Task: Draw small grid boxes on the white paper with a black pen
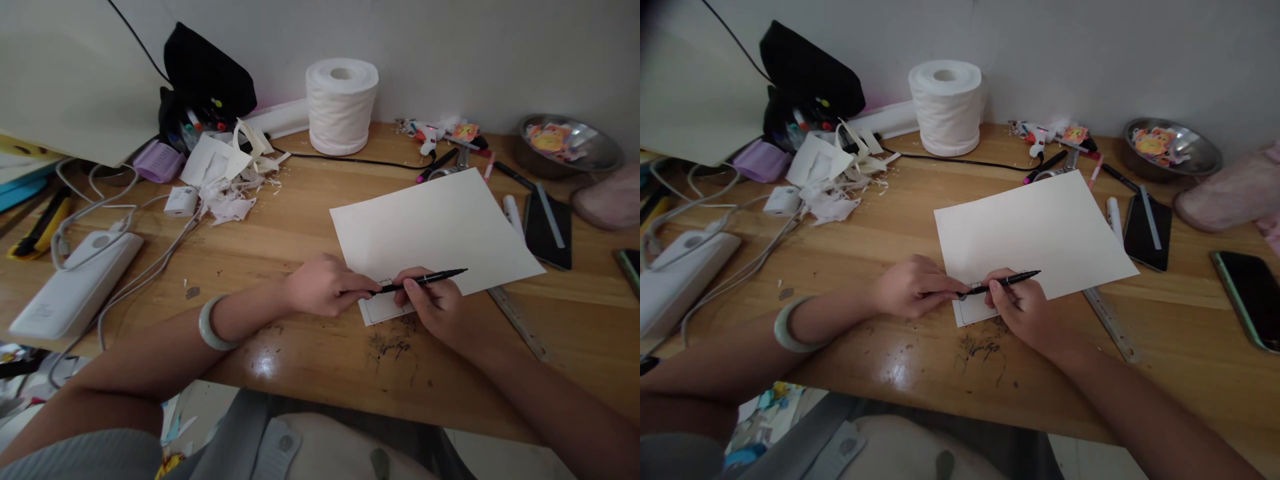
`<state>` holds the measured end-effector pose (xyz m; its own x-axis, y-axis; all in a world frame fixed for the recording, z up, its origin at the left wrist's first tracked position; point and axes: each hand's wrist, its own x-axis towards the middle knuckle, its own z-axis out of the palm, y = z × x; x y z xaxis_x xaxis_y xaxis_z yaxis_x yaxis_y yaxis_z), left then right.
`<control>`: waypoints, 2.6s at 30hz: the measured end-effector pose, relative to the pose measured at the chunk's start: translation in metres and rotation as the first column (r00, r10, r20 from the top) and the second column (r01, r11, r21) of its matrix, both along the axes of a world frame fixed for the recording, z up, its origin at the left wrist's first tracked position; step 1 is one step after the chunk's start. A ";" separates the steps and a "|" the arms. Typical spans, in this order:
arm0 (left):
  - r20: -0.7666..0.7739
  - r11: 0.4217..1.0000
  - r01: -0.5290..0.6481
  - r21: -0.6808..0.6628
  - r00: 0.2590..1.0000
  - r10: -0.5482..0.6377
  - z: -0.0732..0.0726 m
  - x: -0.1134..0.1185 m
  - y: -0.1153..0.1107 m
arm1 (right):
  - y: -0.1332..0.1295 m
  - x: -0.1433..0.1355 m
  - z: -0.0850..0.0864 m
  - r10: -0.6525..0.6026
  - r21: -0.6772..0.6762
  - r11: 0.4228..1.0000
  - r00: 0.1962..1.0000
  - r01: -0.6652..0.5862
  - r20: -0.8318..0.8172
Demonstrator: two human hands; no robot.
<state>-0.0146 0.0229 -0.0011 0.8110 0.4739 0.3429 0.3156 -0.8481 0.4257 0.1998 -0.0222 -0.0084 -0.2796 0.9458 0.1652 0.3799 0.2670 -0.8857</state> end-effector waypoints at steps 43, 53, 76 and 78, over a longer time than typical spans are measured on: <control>-0.032 0.997 -0.011 0.074 0.999 0.014 0.001 0.000 0.000 | 0.085 -0.052 0.034 0.490 -0.332 0.865 0.775 -0.376 0.398; -0.014 0.998 -0.011 0.063 1.000 0.012 -0.002 0.000 0.000 | 0.086 -0.049 0.031 0.488 -0.343 0.861 0.801 -0.376 0.347; -0.004 0.998 0.010 0.060 1.000 -0.010 -0.001 0.000 -0.002 | 0.035 0.002 0.017 -0.216 -0.405 0.893 0.976 0.195 -0.006; 0.001 0.997 0.017 0.081 1.000 -0.017 -0.003 0.000 -0.002 | 0.029 0.011 0.011 -0.298 -0.422 0.875 0.951 0.238 -0.082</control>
<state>-0.0147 0.0204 -0.0037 0.8179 0.4310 0.3811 0.3004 -0.8849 0.3559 0.2110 0.0064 0.0021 -0.0085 0.9738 -0.2272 0.2494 -0.2180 -0.9436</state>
